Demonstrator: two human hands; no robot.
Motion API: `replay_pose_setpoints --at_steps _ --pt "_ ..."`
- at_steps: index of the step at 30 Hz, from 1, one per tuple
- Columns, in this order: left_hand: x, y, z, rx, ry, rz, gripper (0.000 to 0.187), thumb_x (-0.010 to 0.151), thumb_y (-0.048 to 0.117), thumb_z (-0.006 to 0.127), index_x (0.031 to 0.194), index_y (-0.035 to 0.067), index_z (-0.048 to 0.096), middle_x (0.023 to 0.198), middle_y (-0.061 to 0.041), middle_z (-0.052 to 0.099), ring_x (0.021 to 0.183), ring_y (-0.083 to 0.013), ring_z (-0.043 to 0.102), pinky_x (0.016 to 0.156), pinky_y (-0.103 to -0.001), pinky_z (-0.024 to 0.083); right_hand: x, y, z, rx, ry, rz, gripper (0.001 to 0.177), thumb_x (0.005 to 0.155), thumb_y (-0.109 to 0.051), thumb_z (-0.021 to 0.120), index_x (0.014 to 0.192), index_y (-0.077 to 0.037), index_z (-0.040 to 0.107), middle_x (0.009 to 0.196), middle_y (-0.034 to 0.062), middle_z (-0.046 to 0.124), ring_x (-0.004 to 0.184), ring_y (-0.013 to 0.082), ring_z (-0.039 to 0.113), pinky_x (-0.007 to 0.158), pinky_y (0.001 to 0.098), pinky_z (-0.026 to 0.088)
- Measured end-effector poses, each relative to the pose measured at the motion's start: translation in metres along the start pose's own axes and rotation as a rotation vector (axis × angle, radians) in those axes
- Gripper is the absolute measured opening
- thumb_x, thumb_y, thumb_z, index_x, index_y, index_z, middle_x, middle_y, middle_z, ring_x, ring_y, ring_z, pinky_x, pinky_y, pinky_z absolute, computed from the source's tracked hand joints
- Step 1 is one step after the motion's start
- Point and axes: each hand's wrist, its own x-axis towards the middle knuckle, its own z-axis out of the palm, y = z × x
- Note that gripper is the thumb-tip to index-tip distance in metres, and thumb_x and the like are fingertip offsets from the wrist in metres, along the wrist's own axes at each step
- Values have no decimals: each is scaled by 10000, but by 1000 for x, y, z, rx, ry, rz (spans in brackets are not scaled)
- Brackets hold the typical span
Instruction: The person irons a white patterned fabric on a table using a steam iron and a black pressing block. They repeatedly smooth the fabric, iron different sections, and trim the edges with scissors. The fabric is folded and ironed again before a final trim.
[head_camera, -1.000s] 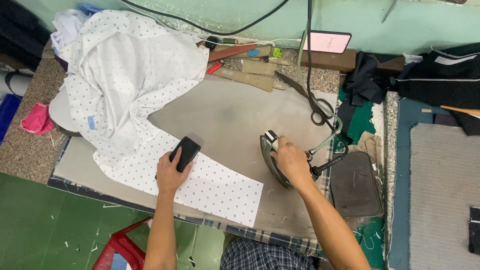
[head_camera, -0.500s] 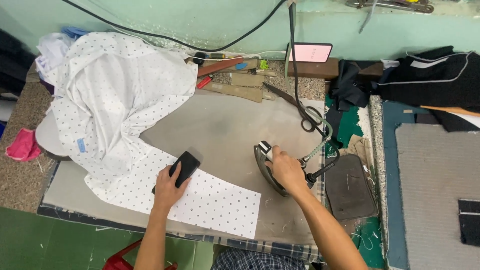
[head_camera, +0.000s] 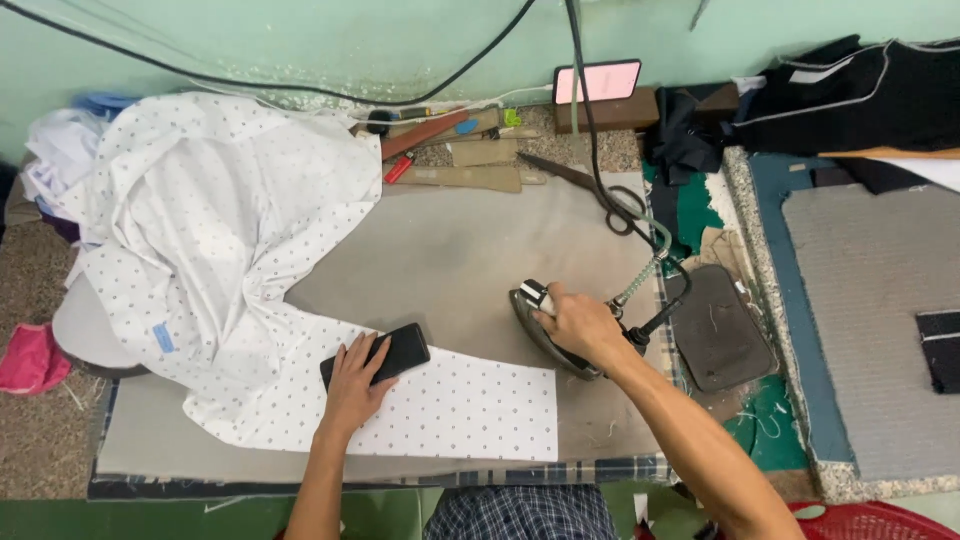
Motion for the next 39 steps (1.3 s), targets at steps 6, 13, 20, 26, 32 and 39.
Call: replay_pose_setpoints --at_steps 6,13,20,26,32,39 --pt "-1 -8 2 -108 13 -15 699 908 330 715 1544 242 438 1598 -79 400 1513 -264 298 1275 -505 82 4 -45 42 -233 -87 -260 382 968 -376 583 1228 -99 549 1017 250 743 938 420 746 785 501 600" --pt "-2 -16 8 -147 20 -20 755 860 337 771 1534 226 449 1596 -54 408 1513 -249 299 1283 -501 74 3 -53 71 -255 -108 -378 279 961 -331 604 1133 -111 614 958 225 753 867 389 757 733 469 602" --pt "9 -5 16 -135 -44 -12 766 858 261 777 1541 227 433 1608 -39 389 1514 -240 291 1281 -514 67 -16 -3 54 -233 -46 -264 287 941 -285 646 1156 -100 607 963 222 758 859 366 769 714 438 611" --pt "27 64 26 -168 -129 120 723 877 243 770 1530 211 460 1621 -49 371 1511 -257 280 1254 -538 57 -30 42 35 -180 -8 -83 344 936 -319 633 1174 -78 575 1007 246 752 895 401 762 759 494 604" --pt "40 149 21 -201 -322 225 700 909 234 725 1539 142 436 1623 -149 345 1532 -309 227 1248 -539 11 -40 67 20 -127 74 112 390 953 -369 595 1207 -74 565 1015 247 754 939 411 759 794 517 600" --pt "41 188 53 -246 -228 335 630 920 205 703 1512 170 490 1590 -140 405 1509 -312 278 1247 -557 34 -29 84 23 -86 191 201 388 950 -386 598 1179 -73 583 987 231 763 927 403 765 785 512 601"
